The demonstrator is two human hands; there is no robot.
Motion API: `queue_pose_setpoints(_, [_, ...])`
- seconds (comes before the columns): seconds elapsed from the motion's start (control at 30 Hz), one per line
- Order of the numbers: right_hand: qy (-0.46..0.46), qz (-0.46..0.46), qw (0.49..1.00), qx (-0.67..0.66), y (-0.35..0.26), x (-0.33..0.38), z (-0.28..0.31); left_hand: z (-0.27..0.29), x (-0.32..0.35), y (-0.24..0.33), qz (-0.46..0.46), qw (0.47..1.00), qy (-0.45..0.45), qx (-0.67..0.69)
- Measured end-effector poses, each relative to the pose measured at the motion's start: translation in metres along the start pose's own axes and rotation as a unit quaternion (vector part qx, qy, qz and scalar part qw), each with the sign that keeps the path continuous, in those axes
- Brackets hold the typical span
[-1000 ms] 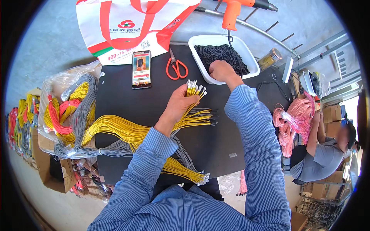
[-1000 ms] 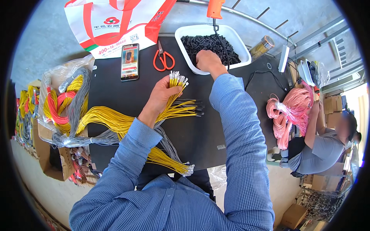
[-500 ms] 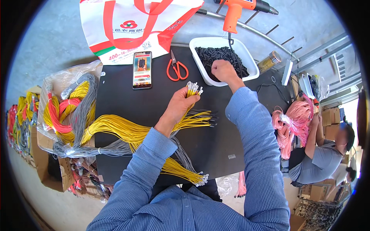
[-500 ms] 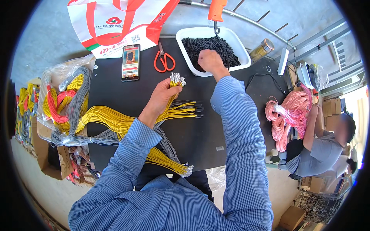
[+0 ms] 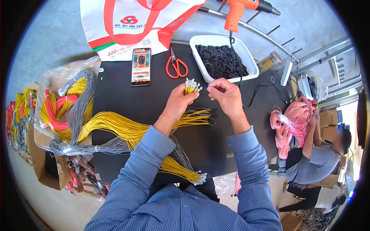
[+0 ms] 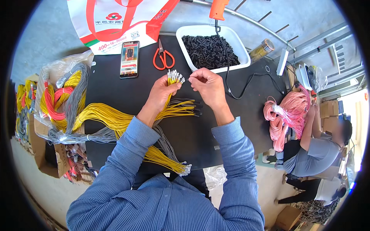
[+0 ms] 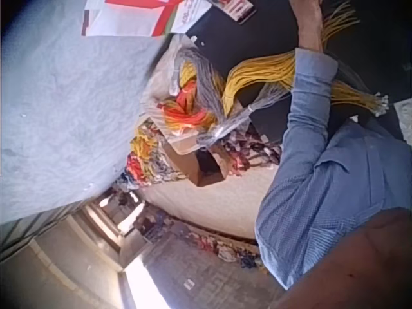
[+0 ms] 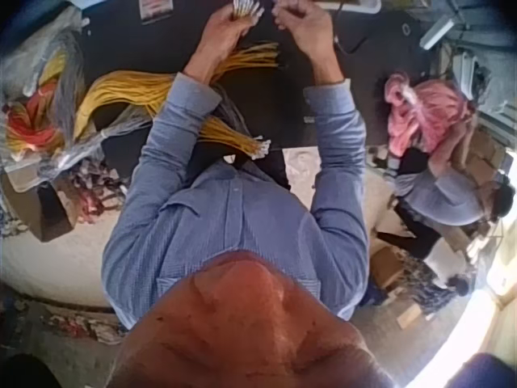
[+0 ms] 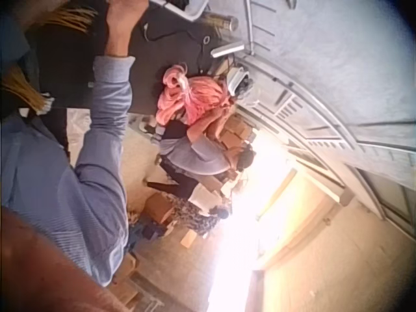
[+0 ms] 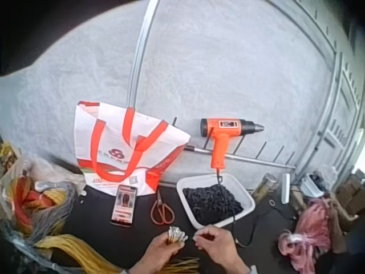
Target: Assembling and organizing yellow wire harnesses by attaching small connectors to the wire ends.
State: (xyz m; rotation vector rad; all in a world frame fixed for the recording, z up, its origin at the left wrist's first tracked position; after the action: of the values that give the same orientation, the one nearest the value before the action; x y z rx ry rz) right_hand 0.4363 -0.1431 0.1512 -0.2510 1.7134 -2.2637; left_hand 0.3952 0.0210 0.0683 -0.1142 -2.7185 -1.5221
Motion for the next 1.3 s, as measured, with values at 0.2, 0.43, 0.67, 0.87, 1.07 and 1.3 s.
queue_pose_setpoints(0.2, [0.001, 0.018, 1.000, 0.021, 0.001, -0.001, -0.006, -0.001, 0.000, 0.002, -0.008, 1.000, 0.008, 0.006])
queue_pose_setpoints(0.43, [-0.015, 0.039, 0.998, 0.056, -0.001, 0.000, -0.004, 0.002, -0.002, -0.003, -0.008, 1.000, 0.013, 0.017])
queue_pose_setpoints(0.67, [-0.017, 0.034, 0.996, 0.076, -0.005, 0.000, -0.005, 0.002, -0.002, -0.004, -0.015, 1.000, 0.019, 0.008])
queue_pose_setpoints(0.87, [-0.019, 0.007, 0.990, 0.136, -0.011, 0.000, -0.004, 0.002, -0.002, -0.003, -0.012, 1.000, 0.022, 0.000])
queue_pose_setpoints(1.07, [-0.022, 0.009, 0.988, 0.152, -0.011, 0.002, -0.007, 0.002, -0.002, -0.003, -0.011, 1.000, 0.022, 0.016])
queue_pose_setpoints(1.3, [-0.015, 0.013, 0.991, 0.131, -0.012, 0.001, -0.008, 0.003, -0.002, -0.004, -0.018, 1.000, 0.018, -0.001])
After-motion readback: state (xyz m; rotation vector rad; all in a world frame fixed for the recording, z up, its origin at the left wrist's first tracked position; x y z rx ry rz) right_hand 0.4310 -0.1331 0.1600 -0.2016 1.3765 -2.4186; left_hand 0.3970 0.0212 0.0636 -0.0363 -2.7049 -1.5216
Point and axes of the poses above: each hand's wrist, its own x-axis away from the middle knuckle, its own z-axis out of the back of the hand, y = z × x, the point moved 4 cm from there along -x, towards the middle knuckle, and after that the axes turned 1 degree about -y, right-handed, at the moved point
